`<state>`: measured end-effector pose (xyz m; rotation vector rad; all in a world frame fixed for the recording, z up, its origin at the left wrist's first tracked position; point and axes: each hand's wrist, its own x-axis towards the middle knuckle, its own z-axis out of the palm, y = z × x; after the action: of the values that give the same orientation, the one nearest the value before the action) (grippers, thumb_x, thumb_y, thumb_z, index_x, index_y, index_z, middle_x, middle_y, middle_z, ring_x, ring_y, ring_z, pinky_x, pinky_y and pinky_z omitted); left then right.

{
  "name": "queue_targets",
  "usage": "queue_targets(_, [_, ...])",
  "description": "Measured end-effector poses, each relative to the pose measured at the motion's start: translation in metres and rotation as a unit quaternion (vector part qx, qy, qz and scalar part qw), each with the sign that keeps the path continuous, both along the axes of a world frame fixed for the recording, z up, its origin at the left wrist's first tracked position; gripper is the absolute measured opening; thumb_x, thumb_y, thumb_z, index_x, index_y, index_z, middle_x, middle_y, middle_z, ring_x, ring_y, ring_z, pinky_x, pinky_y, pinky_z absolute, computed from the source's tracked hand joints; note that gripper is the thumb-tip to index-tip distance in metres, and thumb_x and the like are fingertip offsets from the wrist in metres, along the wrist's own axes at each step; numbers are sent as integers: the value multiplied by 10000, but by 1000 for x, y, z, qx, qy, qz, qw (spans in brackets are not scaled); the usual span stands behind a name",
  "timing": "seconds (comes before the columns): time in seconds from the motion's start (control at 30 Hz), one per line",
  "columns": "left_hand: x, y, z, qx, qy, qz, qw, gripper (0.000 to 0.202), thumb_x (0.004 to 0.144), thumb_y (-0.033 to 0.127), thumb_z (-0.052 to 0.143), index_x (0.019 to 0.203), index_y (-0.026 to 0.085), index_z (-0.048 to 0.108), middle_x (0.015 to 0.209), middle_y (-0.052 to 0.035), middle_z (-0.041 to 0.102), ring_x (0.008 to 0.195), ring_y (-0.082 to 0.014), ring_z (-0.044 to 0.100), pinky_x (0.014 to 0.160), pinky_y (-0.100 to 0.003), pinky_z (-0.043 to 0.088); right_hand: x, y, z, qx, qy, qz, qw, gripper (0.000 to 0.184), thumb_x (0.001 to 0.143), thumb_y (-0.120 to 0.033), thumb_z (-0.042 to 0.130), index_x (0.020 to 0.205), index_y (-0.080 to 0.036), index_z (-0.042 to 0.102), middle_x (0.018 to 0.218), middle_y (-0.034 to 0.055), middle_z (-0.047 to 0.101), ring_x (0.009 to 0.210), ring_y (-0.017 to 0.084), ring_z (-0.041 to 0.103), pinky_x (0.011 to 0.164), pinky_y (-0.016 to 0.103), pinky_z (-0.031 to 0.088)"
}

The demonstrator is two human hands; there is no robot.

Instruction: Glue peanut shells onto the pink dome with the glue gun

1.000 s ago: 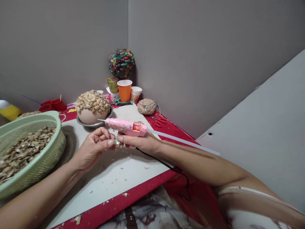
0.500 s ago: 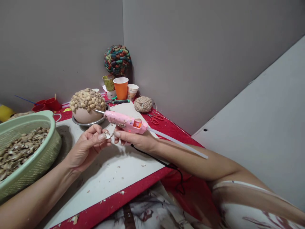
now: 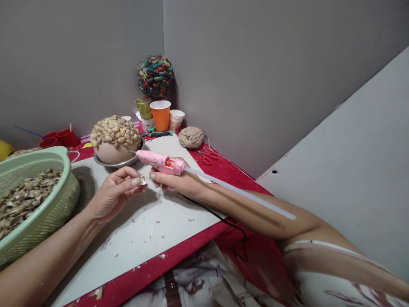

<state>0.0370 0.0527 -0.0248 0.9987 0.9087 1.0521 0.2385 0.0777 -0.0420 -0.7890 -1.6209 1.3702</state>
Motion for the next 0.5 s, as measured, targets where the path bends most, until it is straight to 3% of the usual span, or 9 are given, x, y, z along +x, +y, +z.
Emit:
queue_targets(0.13, [2, -1, -4, 0, 24, -22, 999, 274, 623, 249, 940, 737, 149, 712, 661, -18, 720, 598, -104, 665, 603, -175, 545, 1, -1, 3, -10, 12, 36, 999, 186, 843, -346, 696, 838, -164, 660, 655, -34, 609, 547, 74, 527, 491, 181, 424])
queue_targets(0.33, [5, -2, -1, 3, 35, -22, 999, 271, 600, 232, 945, 717, 151, 714, 598, 7, 683, 541, -84, 623, 548, -155, 515, 3, 2, 0, 2, -38, 66, 997, 335, 840, -354, 721, 1116, -166, 707, 725, -14, 666, 598, 96, 563, 544, 206, 459])
queue_targets(0.5, [6, -3, -2, -1, 38, -30, 999, 269, 585, 234, 953, 696, 150, 723, 620, 3, 704, 562, -82, 643, 573, -147, 518, 3, 3, 0, 19, -58, 66, 996, 272, 852, -283, 685, 1077, -131, 705, 702, -5, 655, 608, 98, 546, 538, 197, 430])
